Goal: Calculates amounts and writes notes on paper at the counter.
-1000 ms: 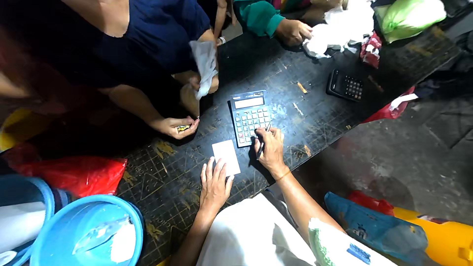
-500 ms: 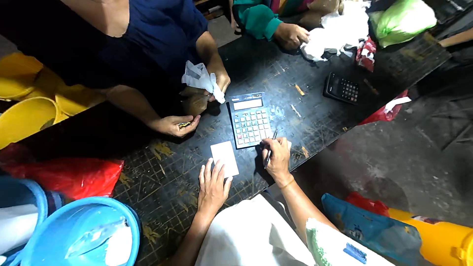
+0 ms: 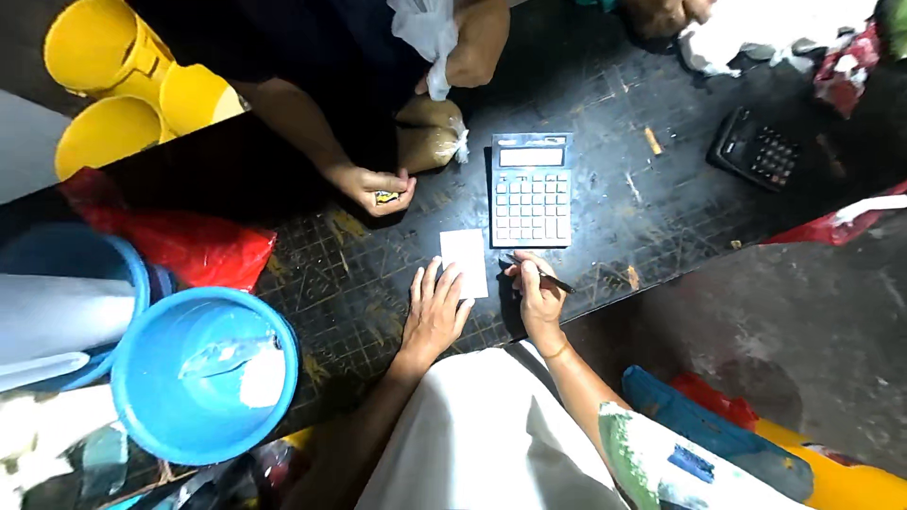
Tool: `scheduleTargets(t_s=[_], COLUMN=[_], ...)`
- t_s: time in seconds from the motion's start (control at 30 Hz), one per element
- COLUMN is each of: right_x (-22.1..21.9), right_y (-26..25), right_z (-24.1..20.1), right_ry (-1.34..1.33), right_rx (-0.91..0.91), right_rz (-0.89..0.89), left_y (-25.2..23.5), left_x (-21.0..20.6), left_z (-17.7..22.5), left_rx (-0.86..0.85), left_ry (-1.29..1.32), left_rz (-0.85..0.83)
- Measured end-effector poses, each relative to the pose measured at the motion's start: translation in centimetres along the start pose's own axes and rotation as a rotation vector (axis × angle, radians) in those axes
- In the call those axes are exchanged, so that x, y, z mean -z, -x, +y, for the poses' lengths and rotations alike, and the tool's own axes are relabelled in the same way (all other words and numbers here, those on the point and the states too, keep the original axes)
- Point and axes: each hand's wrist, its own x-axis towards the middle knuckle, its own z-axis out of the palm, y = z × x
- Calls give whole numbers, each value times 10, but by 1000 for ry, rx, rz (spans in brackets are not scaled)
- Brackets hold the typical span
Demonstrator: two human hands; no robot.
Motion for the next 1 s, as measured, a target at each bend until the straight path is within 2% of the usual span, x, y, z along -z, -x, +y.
scheduleTargets(t_s=[0.27,0.67,0.87,1.0], right_x=[-9,-9,-12,-20], right_y=[1,6,14,30], right_z=[10,1,-24,-52], right_ry=[32,-13,23,93], right_rx=[95,153,139,115], right_rz=[-45,-61,-171,-334], left_y=[0,0,4,11], left_x=[-1,7,13,15], left_z=[1,6,7,5], left_rx=[20,37,65,43], left_ry=[9,48,87,73], left_rz=[-6,-41,-16,65])
